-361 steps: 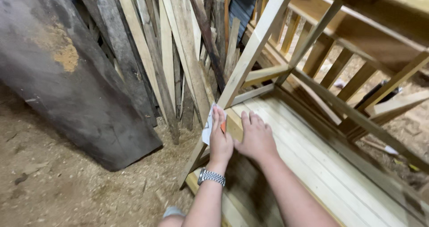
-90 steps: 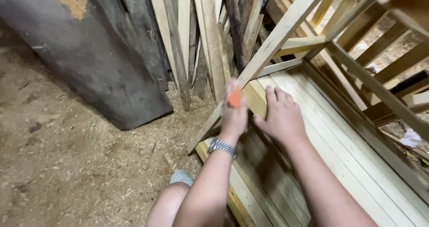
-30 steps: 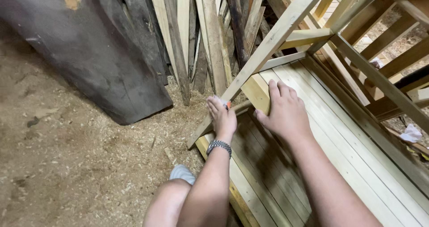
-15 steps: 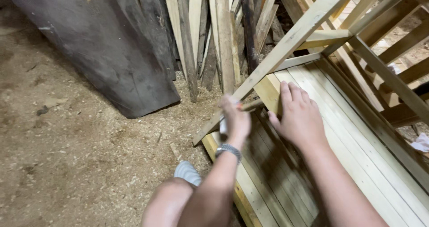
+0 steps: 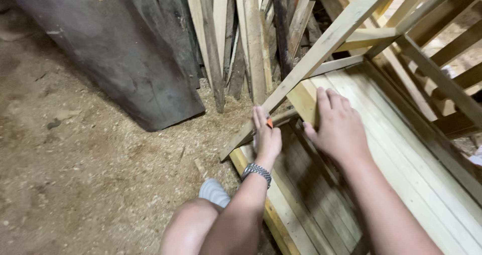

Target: The person sands a wooden chair frame, first wiping the wood with a cloth, then rubbing an orange sanding sponge along the chair legs, rails and seat slats. They reposition around the chair to sand different surfaces and occasionally wipe dust away with the cloth.

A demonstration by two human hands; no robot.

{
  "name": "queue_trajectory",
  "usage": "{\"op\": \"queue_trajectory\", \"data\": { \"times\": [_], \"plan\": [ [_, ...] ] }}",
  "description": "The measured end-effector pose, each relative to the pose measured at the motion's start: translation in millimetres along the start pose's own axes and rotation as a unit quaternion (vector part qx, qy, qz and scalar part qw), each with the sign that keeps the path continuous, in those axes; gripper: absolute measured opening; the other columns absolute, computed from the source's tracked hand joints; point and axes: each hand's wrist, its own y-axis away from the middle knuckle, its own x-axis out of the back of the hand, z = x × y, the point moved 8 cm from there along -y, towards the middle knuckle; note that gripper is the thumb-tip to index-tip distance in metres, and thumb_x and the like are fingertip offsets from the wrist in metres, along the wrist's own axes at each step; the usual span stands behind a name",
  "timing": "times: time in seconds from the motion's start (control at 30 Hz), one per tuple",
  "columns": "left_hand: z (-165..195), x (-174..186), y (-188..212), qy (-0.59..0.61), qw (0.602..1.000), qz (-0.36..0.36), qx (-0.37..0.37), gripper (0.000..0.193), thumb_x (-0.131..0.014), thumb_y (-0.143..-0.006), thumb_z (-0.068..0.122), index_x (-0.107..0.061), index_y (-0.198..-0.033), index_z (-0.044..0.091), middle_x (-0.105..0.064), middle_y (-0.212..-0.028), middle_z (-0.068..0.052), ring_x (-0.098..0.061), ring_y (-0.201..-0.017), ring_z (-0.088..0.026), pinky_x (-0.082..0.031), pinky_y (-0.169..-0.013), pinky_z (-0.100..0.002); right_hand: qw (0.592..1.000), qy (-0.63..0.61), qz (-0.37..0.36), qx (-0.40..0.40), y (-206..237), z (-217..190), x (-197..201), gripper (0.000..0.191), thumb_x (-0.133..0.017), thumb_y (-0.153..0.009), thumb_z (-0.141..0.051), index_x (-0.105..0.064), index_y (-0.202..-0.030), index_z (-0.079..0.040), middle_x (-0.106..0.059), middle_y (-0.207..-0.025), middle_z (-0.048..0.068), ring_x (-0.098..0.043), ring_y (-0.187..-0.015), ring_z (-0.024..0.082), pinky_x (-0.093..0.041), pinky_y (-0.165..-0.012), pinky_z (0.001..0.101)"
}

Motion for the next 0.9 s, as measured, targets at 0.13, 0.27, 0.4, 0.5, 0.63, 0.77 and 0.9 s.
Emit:
{"op": "queue_trajectory", "data": {
  "times": [0.13,0.27,0.4,0.5,0.63,0.77,0.9],
  "plan": [
    [12.0,14.0,13.1,-0.030,0.996,0.002,-0.086,0.091,-0.045,-0.082,-0.001,-0.006,-0.164,0.007,-0.001,-0.173,-0.012,-0.010,-0.159,-0.034,-0.017,-0.126,-0.040,1.000,-0.004,0.007,0.001,-0.6,-1.2,1.0,0.091,-0.077,-0.078,-0.041,-0.039,-0.150,-0.001,-0.049,-0.147,0.019,-0.049,-0.133,0.034,-0.045,-0.105,0.0445],
    [-27.2,30.7,7.8,-0.041,0.989,0.004,0.139,0.091,-0.047,-0.086,-0.001,-0.008,-0.167,0.013,-0.001,-0.177,-0.007,-0.028,-0.154,-0.031,-0.039,-0.112,-0.042,1.000,0.002,-0.002,-0.007,-1.6,0.3,-0.3,0.092,-0.078,-0.077,-0.042,-0.040,-0.150,-0.002,-0.049,-0.146,0.019,-0.049,-0.132,0.034,-0.045,-0.103,0.0448],
    [-8.4,15.0,-4.1,-0.031,0.999,-0.008,0.037,0.085,-0.048,-0.086,-0.003,-0.014,-0.162,0.008,-0.005,-0.173,-0.013,-0.010,-0.159,-0.032,-0.015,-0.127,-0.038,1.000,-0.008,0.025,0.009,-1.1,-1.1,3.6,0.091,-0.078,-0.076,-0.041,-0.041,-0.148,-0.001,-0.050,-0.144,0.019,-0.050,-0.132,0.034,-0.045,-0.104,0.0455],
    [7.0,7.2,1.5,-0.051,0.996,0.005,-0.070,0.089,-0.052,-0.084,-0.002,-0.010,-0.162,0.006,-0.007,-0.172,-0.016,-0.012,-0.159,-0.034,-0.015,-0.127,-0.038,1.000,-0.016,0.010,0.000,-1.0,0.0,0.8,0.090,-0.078,-0.077,-0.040,-0.041,-0.149,0.000,-0.050,-0.145,0.019,-0.050,-0.131,0.034,-0.046,-0.102,0.0453],
    [-21.0,9.3,2.5,-0.062,0.998,-0.005,0.031,0.096,-0.047,-0.083,-0.004,0.003,-0.163,0.009,0.007,-0.172,-0.015,-0.005,-0.157,-0.032,-0.011,-0.127,-0.036,1.000,-0.007,0.001,-0.009,-1.9,0.3,-0.8,0.091,-0.079,-0.076,-0.041,-0.041,-0.148,-0.001,-0.050,-0.144,0.020,-0.050,-0.129,0.035,-0.045,-0.104,0.0448],
    [-12.4,15.1,-1.3,-0.060,0.998,0.002,0.026,0.095,-0.052,-0.086,-0.003,0.004,-0.163,0.005,0.012,-0.172,-0.016,0.000,-0.158,-0.034,-0.019,-0.122,-0.038,1.000,-0.021,0.008,-0.004,-1.9,-1.1,1.0,0.090,-0.079,-0.075,-0.040,-0.042,-0.148,-0.001,-0.050,-0.144,0.018,-0.050,-0.132,0.033,-0.045,-0.103,0.0461],
    [5.3,-1.1,5.5,-0.072,0.997,-0.020,0.006,0.095,-0.050,-0.085,-0.001,0.003,-0.163,0.004,0.014,-0.173,-0.016,0.005,-0.159,-0.031,-0.015,-0.122,-0.037,1.000,-0.010,-0.004,-0.010,-2.1,-0.2,-0.3,0.092,-0.080,-0.074,-0.041,-0.041,-0.148,-0.002,-0.049,-0.144,0.020,-0.048,-0.131,0.035,-0.044,-0.104,0.0456]
  ]
}}
